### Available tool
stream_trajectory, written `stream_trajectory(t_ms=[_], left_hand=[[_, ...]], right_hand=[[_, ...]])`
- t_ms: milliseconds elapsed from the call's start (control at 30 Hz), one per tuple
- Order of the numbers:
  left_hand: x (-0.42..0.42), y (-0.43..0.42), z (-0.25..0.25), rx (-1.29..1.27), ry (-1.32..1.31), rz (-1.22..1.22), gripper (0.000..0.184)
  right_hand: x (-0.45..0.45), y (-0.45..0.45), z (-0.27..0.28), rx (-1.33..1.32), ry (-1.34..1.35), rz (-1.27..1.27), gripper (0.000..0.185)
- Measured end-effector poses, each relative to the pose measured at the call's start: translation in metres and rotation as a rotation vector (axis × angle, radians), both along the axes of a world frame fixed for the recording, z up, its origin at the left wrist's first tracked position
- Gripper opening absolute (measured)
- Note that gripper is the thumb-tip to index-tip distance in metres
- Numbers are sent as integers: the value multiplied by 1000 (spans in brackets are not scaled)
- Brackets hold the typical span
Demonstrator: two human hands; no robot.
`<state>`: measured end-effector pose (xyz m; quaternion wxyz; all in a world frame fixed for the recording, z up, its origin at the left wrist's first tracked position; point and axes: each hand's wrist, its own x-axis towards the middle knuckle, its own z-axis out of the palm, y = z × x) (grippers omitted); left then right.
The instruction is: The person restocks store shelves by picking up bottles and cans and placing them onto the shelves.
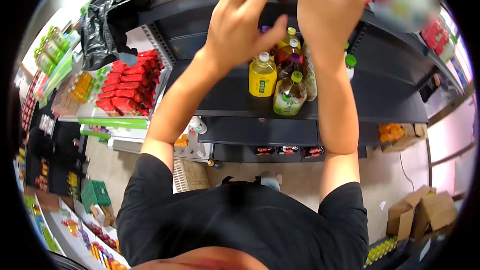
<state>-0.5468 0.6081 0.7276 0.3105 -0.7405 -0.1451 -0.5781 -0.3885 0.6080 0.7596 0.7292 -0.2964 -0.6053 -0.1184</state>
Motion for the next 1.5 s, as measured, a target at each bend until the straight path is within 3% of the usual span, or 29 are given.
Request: stream_trajectory(t_ms=[33,100,133,167,200,233,300,400,600,733,767,833,933,967,1033,1100,1167,1233,1367,1400,1500], left_hand=[[0,6,6,-29,24,30,75],[2,13,12,-88,36,67,77],[5,14,12,-113,27,74,77],[7,15,13,-139,19,80,77],[9,13,12,-173,19,152,80],[11,12,12,-203,11,185,80],[16,11,12,-263,-8,253,81],[17,9,8,-261,-11,308,77],[18,15,4,-237,-39,320,71],[20,19,0,-125,-104,327,69],[19,19,-1,-151,-86,332,68],[17,16,-1,-194,-58,343,67],[17,18,-3,-192,-45,355,64],[18,18,-2,-205,-30,368,64],[17,22,15,-872,314,352,55],[23,35,-2,-650,196,298,59],[14,30,-12,-421,108,332,59],[11,32,-13,-356,82,348,59],[9,32,-9,-276,62,356,60],[10,34,-8,-270,59,358,60],[13,34,-9,-242,45,354,60]], right_hand=[[-19,-7,13,-92,239,188,35],[-18,14,26,9,70,-69,31],[-19,29,30,-49,107,-21,32],[-21,38,30,-93,125,194,33],[-19,45,33,-135,31,-133,35],[-17,60,33,-5,-17,-154,37],[-11,75,39,-207,-47,25,39],[-12,74,42,-272,-102,-146,41],[-15,69,33,-229,-138,-176,38],[-16,67,23,25,-74,-287,26],[-18,59,19,9,26,-179,19],[-8,74,7,378,268,241,15],[-9,18,-19,450,-81,446,17],[-24,-11,-32,359,-57,500,17],[-90,-79,-63,7,124,825,18],[-155,-137,-80,-370,419,1349,21],[-193,-173,-77,-468,398,1648,25],[-214,-188,-66,-366,33,1714,32],[-266,-219,-38,-84,30,2170,37],[-273,-228,-32,-221,60,2372,36],[-286,-234,-28,-108,43,2392,36]])
